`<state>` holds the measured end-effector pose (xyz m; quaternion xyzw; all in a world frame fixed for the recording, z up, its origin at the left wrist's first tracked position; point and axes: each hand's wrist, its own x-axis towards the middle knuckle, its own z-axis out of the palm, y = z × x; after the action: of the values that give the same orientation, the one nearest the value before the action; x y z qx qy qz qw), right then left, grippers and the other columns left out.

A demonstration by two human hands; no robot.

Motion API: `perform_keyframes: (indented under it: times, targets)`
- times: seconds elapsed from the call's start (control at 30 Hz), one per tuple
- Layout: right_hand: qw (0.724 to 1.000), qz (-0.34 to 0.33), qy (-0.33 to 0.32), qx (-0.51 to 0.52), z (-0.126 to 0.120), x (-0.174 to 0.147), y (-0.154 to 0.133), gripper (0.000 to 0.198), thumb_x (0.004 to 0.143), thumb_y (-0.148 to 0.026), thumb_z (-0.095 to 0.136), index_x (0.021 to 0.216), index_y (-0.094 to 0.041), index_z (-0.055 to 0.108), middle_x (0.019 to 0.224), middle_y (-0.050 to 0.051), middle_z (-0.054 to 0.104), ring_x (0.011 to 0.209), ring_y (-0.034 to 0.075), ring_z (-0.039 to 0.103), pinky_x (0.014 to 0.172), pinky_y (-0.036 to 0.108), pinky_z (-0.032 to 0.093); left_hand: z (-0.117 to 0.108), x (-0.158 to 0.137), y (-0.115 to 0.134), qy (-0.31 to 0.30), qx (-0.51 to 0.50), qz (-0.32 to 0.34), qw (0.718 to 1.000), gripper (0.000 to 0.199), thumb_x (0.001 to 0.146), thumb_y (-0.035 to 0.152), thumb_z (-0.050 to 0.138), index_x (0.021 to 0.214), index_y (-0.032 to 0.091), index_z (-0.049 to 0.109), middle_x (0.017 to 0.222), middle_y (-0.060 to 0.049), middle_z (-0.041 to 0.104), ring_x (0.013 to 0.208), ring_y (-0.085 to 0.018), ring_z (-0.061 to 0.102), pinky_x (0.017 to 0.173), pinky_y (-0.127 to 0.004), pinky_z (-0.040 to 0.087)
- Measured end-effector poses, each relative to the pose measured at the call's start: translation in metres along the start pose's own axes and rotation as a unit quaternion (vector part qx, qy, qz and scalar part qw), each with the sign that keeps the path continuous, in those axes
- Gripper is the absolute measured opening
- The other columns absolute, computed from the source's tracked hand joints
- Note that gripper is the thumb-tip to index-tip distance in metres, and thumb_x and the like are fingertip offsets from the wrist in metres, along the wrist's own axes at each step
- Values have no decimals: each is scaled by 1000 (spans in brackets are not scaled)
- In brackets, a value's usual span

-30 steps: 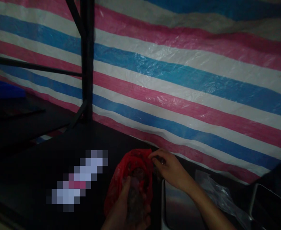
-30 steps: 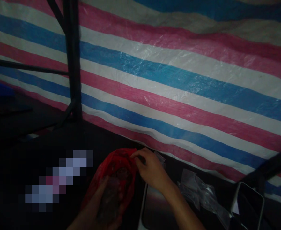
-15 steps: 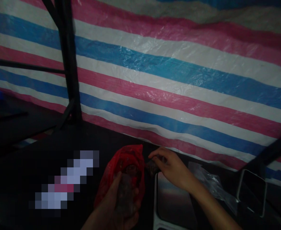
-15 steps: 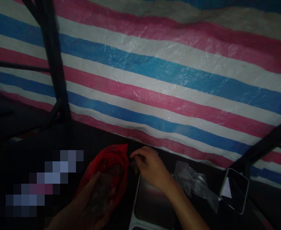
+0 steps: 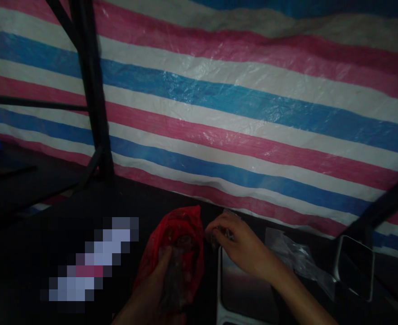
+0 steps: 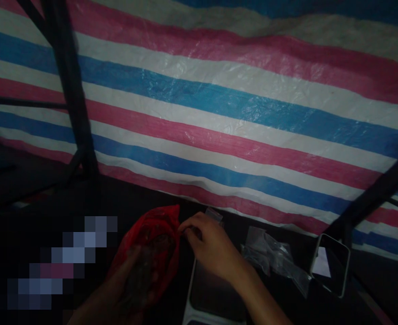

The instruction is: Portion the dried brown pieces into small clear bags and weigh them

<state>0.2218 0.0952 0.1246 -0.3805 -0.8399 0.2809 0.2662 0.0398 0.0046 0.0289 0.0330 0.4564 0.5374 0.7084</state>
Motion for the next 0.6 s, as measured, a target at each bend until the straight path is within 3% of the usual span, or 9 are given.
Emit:
perform_keyframes:
  times: [0.07,0.17,0.27,0.37,0.47,0.6]
  targets:
    - [1000,-10,-1,7,2,-2,-3,29,99,-7,57,100,-26,79,104,1,71,95,16,66,86,29,48,0,-3,4,24,42,8,999,51,79,70,80,91,21,71,63,-3,75,47,-20,68,41,-25,47]
    - [999,-24,-15,16,5,-8,-7,31,100,-8,57,105,-28,79,106,0,72,98,16,67,87,29,49,-2,-8,7,7,92,71,993,45,75,56,90,99,21,74,71,-5,78,55,-22,72,44,-27,52]
    - [998,-35,-33,29,10,-14,-14,28,102,-11,58,110,-30,77,109,0,72,102,16,67,91,30,50,-2,-10,5,-7,107,182,977,49,68,40,98,109,22,77,94,-8,83,91,-28,79,65,-28,61]
    - [998,-34,-20,46,13,-20,-23,28,102,-16,62,121,-33,74,112,0,73,101,17,68,92,31,51,7,-15,3,-16,128,292,948,54,62,32,100,111,23,78,119,-7,81,120,-30,72,90,-28,61]
    - [998,-24,-15,54,13,-27,-30,40,97,-16,70,130,-37,71,119,-1,73,105,18,68,97,32,51,22,-25,4,-73,149,313,935,51,60,27,99,107,25,78,116,-6,81,113,-29,73,90,-29,60]
    - [998,-4,2,66,9,-36,-33,46,93,-10,72,129,-39,73,121,-2,75,110,19,69,101,32,51,42,-38,4,-137,177,296,929,36,63,23,94,95,25,78,92,-2,78,89,-23,73,78,-27,58]
